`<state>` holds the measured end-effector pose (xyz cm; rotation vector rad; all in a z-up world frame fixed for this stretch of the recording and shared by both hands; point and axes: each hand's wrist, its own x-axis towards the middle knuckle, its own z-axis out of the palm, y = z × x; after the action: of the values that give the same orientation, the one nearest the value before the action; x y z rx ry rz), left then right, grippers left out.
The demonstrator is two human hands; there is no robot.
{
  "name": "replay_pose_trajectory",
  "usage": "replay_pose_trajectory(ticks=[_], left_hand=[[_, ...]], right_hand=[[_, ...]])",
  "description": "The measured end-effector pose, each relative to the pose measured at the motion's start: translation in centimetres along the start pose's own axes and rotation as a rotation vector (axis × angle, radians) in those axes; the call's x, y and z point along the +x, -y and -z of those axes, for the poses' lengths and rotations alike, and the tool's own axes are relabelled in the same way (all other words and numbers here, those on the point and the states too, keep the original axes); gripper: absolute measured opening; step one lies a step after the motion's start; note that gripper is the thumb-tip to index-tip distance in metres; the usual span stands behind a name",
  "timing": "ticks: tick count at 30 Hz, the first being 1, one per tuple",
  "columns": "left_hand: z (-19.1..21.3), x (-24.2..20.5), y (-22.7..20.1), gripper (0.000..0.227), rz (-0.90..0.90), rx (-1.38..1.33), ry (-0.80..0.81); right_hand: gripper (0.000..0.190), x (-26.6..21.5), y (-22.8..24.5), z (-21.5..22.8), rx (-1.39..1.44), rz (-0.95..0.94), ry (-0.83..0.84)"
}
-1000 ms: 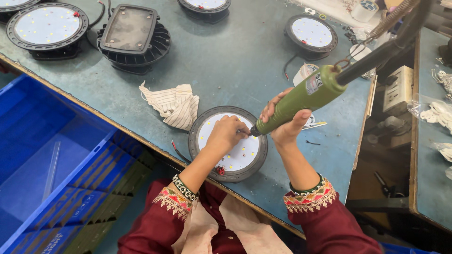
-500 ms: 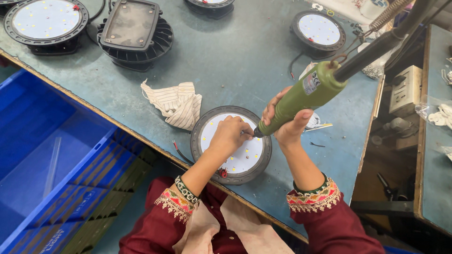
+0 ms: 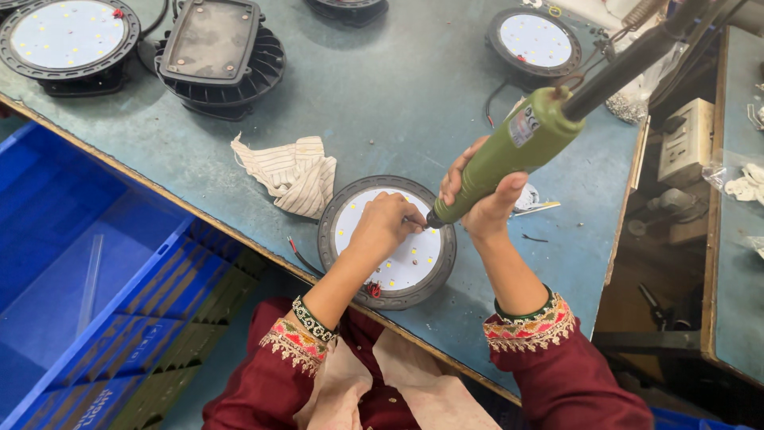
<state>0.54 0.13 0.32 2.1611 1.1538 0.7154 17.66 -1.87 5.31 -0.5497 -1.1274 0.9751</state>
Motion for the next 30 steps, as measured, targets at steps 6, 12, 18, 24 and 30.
replay_pose_trajectory(ticks=[6,12,18,24,30], left_hand=[[0.2,0.0,0.1,0.015,-0.026,-0.016,-0.010],[0.5,-0.1,0.2,0.016,-0.038,-0.064,-0.010],[0.3,-0.1,0.3,0.016,-0.047,-0.062,-0.015],[0.1,0.1,0.7,0.017,-0.045,-0.040,-0.008],[-0.3,0.5,0.8,0.016,-0.016,0.017,0.029]], right_hand=[[0.094,0.1,-0.1,0.3,0.012,0.006,-0.035],[0.093,0.0,-0.2,1.2,0.062,-0.004,-0.091],[0.092,-0.2,-0.4,1.3,0.061,-0.001,-0.076],[0.093,-0.2,-0.6,0.4,0.008,0.010,-0.021],[0.094,0.1,-0.9,-0.3,0.021,0.006,-0.008]])
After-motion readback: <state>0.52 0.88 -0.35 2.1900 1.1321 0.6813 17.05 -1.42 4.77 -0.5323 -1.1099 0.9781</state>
